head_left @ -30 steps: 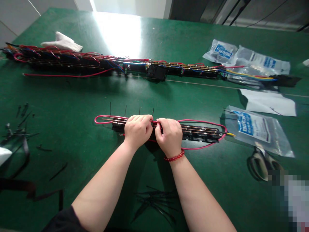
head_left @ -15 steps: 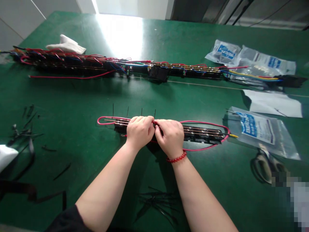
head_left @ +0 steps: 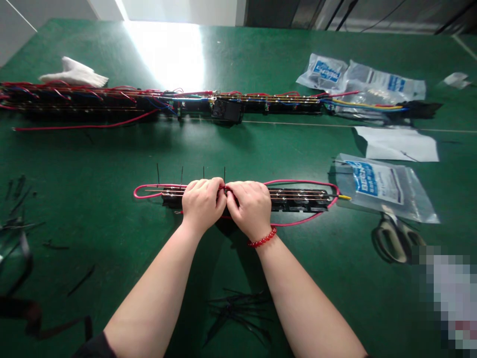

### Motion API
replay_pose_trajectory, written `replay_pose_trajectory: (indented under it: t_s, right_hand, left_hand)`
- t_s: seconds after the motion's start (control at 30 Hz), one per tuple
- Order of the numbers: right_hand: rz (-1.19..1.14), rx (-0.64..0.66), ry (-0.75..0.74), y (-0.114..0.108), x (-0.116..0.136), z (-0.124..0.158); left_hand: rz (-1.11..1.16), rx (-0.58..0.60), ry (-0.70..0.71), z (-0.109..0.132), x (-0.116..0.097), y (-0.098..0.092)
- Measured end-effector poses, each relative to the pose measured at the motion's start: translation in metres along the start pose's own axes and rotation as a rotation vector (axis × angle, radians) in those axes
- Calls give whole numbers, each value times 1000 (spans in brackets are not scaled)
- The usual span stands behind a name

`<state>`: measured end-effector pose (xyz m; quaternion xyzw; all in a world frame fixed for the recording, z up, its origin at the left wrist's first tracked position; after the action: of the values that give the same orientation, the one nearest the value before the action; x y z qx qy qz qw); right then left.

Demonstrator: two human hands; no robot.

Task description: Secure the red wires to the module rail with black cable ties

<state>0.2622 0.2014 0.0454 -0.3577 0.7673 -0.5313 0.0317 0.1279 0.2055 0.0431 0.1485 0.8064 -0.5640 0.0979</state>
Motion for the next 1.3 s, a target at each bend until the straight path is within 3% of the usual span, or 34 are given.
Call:
replay_pose_trajectory:
  t_s: [0.73, 1.0, 1.3]
  right_hand:
    - [2, -34, 9, 0, 1, -1]
    - [103, -35, 13, 0, 4, 5]
    - [183, -65, 82, -14, -18, 7]
  left_hand:
    - [-1, 4, -6, 1, 2, 0]
    - [19, -1, 5, 1, 1, -1]
    - [9, 8, 39, -1, 3, 1]
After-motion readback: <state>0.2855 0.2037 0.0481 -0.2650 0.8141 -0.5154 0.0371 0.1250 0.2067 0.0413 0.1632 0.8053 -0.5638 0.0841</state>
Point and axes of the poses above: each hand's wrist, its own z-axis away from the middle knuckle, its own y-axis out of the palm, x = y × z, the point moved 3 cm from there along -z, towards the middle knuckle, and after that the axes turned 11 degrees about -y, right-handed, at the moved point
